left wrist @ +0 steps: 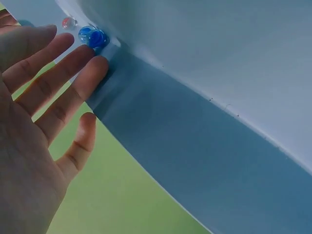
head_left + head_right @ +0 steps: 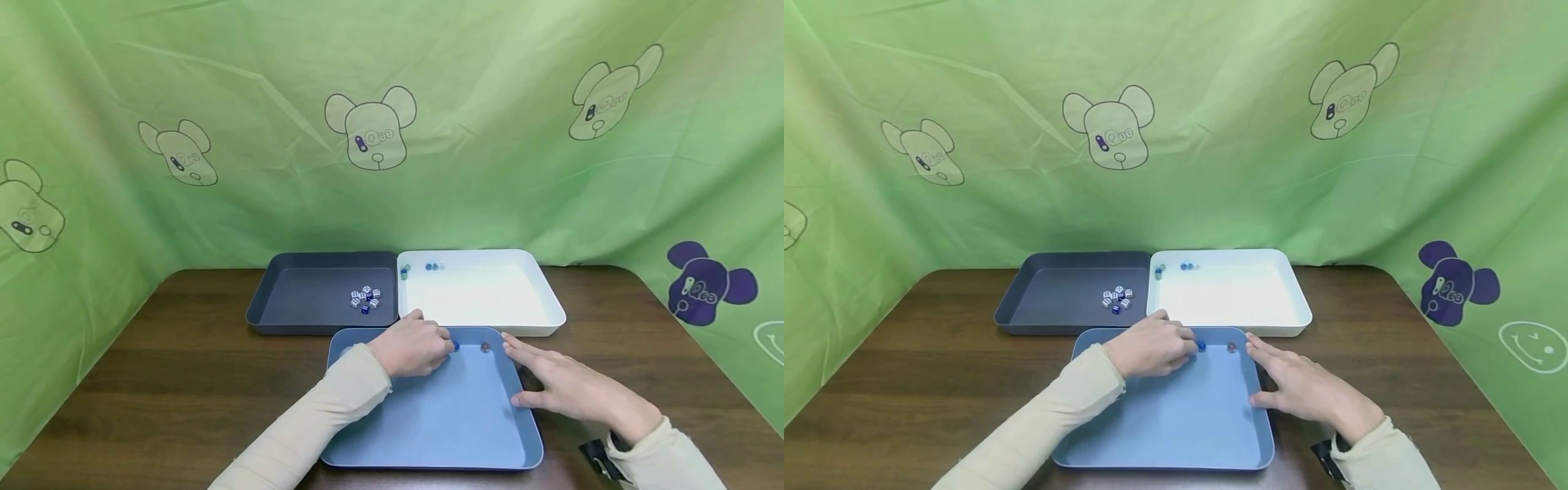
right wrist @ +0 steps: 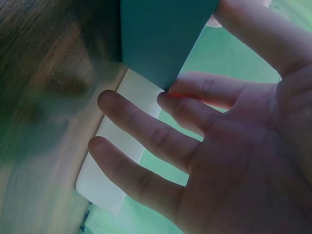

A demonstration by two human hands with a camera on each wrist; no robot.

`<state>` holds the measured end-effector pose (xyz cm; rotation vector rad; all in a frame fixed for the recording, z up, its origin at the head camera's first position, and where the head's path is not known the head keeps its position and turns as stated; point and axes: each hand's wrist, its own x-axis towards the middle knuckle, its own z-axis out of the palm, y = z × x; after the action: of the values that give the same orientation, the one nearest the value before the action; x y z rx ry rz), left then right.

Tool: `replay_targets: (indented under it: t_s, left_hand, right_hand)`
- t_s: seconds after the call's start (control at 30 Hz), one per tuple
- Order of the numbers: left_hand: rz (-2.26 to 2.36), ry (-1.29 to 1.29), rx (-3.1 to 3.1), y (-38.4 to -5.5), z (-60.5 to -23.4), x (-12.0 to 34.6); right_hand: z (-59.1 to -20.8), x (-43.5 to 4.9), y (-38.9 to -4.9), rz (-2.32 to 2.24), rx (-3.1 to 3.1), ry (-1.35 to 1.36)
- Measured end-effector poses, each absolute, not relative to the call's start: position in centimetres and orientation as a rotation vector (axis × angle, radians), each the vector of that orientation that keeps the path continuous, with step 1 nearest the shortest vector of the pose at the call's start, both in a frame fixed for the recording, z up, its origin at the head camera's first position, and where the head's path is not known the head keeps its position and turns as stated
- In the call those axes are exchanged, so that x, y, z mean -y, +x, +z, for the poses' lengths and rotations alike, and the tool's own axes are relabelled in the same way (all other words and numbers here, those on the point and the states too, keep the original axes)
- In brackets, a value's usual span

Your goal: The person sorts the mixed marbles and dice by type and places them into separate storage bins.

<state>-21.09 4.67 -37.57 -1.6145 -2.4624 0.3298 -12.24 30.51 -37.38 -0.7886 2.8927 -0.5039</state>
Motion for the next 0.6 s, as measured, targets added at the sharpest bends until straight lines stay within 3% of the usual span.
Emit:
replay_targets:
  t_s: [0.6]
  left_hand:
    - [0.241, -1.667, 2.481, -21.23, -38.16, -5.00]
  right_hand:
    - [-37.40, -30.51, -12.22, -0.489, -2.897, -0.786]
